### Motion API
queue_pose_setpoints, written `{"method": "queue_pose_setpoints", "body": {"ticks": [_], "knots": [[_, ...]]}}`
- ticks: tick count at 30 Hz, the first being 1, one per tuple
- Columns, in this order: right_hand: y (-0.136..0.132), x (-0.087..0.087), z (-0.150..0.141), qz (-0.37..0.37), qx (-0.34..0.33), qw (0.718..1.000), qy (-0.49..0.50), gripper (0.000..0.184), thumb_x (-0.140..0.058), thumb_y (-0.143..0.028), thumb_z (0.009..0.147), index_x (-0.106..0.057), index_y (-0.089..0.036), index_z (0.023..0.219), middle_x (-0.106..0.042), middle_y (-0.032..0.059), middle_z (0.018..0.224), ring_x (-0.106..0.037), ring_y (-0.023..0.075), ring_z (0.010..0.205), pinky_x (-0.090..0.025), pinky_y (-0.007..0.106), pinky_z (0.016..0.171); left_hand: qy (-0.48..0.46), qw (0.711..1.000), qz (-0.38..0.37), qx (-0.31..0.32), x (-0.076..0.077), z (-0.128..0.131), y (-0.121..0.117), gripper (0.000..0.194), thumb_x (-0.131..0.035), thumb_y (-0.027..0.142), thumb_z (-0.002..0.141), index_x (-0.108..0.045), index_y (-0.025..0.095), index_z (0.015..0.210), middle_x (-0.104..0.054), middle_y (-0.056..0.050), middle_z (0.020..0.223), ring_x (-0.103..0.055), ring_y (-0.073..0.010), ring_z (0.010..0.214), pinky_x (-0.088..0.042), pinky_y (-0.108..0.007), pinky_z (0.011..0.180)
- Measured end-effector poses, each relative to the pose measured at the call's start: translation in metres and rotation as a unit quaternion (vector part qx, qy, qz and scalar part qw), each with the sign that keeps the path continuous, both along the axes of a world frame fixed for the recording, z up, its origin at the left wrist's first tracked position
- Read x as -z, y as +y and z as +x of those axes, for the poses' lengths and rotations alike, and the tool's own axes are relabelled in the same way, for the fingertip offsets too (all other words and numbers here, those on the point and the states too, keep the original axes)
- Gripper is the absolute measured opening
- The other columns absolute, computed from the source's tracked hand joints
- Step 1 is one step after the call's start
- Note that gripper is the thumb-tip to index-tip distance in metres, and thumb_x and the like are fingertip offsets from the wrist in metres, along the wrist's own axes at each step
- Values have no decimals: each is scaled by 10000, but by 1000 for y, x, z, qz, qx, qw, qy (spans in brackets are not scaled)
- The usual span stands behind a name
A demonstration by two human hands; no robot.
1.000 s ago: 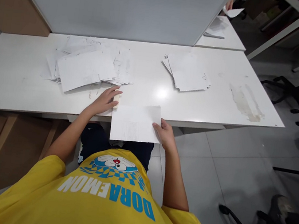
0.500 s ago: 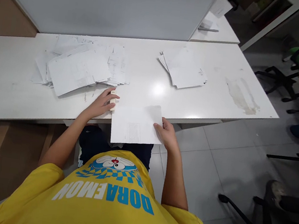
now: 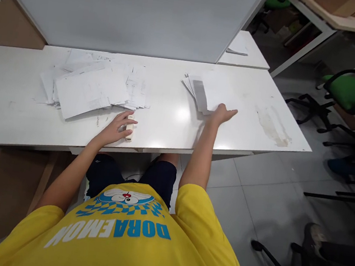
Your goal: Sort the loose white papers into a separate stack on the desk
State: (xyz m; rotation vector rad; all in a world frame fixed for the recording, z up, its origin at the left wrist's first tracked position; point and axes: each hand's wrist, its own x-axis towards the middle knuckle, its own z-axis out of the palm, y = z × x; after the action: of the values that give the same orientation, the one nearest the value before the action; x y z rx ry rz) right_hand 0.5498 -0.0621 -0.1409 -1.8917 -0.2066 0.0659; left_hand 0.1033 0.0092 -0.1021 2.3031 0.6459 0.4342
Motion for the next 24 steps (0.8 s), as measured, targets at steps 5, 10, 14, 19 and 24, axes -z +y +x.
{"method": "queue_pose_setpoints", "body": {"ticks": [5,10,14,19,24], "knots": [[-3,-2,-31,-99,84,988,-78,791,-521,-494,866,-196,-177,1513,-118,255,1529,-182,409,1456,-240,645,1123,-42,999,1,-14,2,-3,-6,463,-498,593,925,-616,307,1270,-412,-55,1548,-314,-307,1466,-343,-553,1169],[-50,18,-86,-62,91,988,-110,688,-443,-461,915,-157,-217,1491,-83,212,1530,-174,347,1454,-266,584,1141,-179,975,67,-110,4,-11,-3,437,-355,527,998,-666,245,1118,-688,-95,1208,-603,-240,1217,-473,-470,1065],[-68,26,-108,-47,-5,992,-120,550,-412,-417,923,-278,-226,1421,-276,177,1434,-298,302,1401,-331,536,1118,-105,949,238,-179,-4,-39,39,447,-455,538,950,-632,222,1212,-659,-108,1271,-495,-288,1345,-331,-534,1161],[-65,27,-104,-46,-39,990,-128,494,-419,-396,914,-364,-212,1368,-361,155,1370,-382,279,1343,-355,496,1106,43,954,264,-132,-16,-84,83,441,-488,431,928,-608,215,1293,-607,-117,1371,-483,-333,1360,-395,-556,1088],[-66,27,-105,-35,-50,990,-129,459,-407,-403,921,-417,-201,1333,-409,148,1338,-430,266,1313,-397,470,1079,57,938,291,-178,-17,-98,62,318,-469,262,909,-713,257,1114,-729,-62,1167,-639,-306,1159,-463,-516,942]]}}
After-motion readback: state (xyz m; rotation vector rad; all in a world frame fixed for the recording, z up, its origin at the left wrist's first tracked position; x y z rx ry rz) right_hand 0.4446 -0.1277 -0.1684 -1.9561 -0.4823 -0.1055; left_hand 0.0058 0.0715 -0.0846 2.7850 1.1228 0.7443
